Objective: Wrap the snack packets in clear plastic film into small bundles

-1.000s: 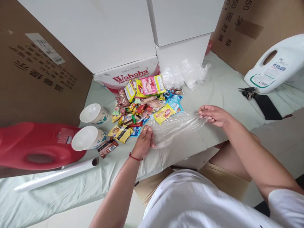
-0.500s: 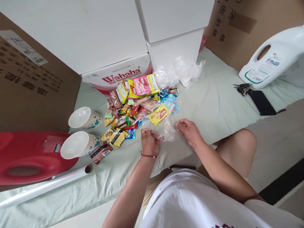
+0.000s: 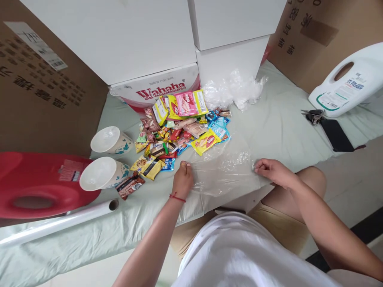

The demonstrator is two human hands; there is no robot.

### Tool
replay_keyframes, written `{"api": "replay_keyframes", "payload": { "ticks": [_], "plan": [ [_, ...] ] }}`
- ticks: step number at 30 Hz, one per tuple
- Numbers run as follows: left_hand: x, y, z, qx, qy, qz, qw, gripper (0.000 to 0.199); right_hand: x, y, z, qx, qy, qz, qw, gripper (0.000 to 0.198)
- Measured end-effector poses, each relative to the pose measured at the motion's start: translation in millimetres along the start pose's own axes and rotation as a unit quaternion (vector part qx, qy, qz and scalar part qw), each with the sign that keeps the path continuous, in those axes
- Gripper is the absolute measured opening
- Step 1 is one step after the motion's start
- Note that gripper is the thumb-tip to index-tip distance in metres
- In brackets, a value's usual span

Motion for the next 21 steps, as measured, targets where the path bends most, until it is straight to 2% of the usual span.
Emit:
{"api": "replay_keyframes", "payload": {
  "ticks": [1,3,4,5,7,10,11,13,16,18,20,21],
  "plan": [
    [2,2,-2,-0.006,0.003,0.013,1.000,0.021,-9,-14,-5,0.061,-0.013,-0.061,0.996,0.033],
    [5,6,-6,-0.011,0.000,0.021,1.000,0.020,-47,-39,-22,0.196,-0.074,-0.155,0.965,0.027],
    [6,9,-8,-0.013,-0.005,0.018,1.000,0.019,-73,-40,-31,0.230,-0.127,-0.184,0.947,0.024],
    [5,12,-10,-0.016,-0.013,0.008,1.000,0.019,-99,-32,-37,0.229,-0.187,-0.206,0.933,0.023],
    [4,18,-14,-0.024,-0.031,-0.032,0.999,0.019,-143,11,-43,0.124,-0.296,-0.259,0.911,0.022],
    [-2,26,-19,-0.047,-0.074,-0.122,0.989,0.018,-169,88,-45,-0.053,-0.371,-0.347,0.860,0.018],
    [-4,27,-21,-0.054,-0.091,-0.153,0.983,0.018,-171,106,-45,-0.084,-0.377,-0.358,0.850,0.020],
    [-7,24,-23,-0.052,-0.120,-0.205,0.970,0.017,-170,131,-44,-0.117,-0.378,-0.356,0.847,0.038],
    [-3,1,-25,-0.001,-0.123,-0.217,0.968,0.020,-161,148,-40,-0.131,-0.363,-0.340,0.857,0.060],
    [15,-27,-30,0.071,-0.052,-0.148,0.985,0.022,-156,151,-37,-0.124,-0.353,-0.330,0.867,0.063],
    [51,-48,-44,0.131,0.081,-0.054,0.987,0.018,-154,151,-33,-0.115,-0.347,-0.322,0.873,0.067],
    [70,-48,-52,0.123,0.151,-0.019,0.981,0.014,-154,152,-31,-0.115,-0.348,-0.321,0.873,0.067]
  ]
}}
Point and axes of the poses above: each hand's wrist, its own z-axis towards the middle knuckle, its own y-axis out of the palm, x = y × z, the point moved 9 cm from there along z, towards the middle knuckle, and after that the axes turned 10 degrees about -z, right-handed, at the moved point
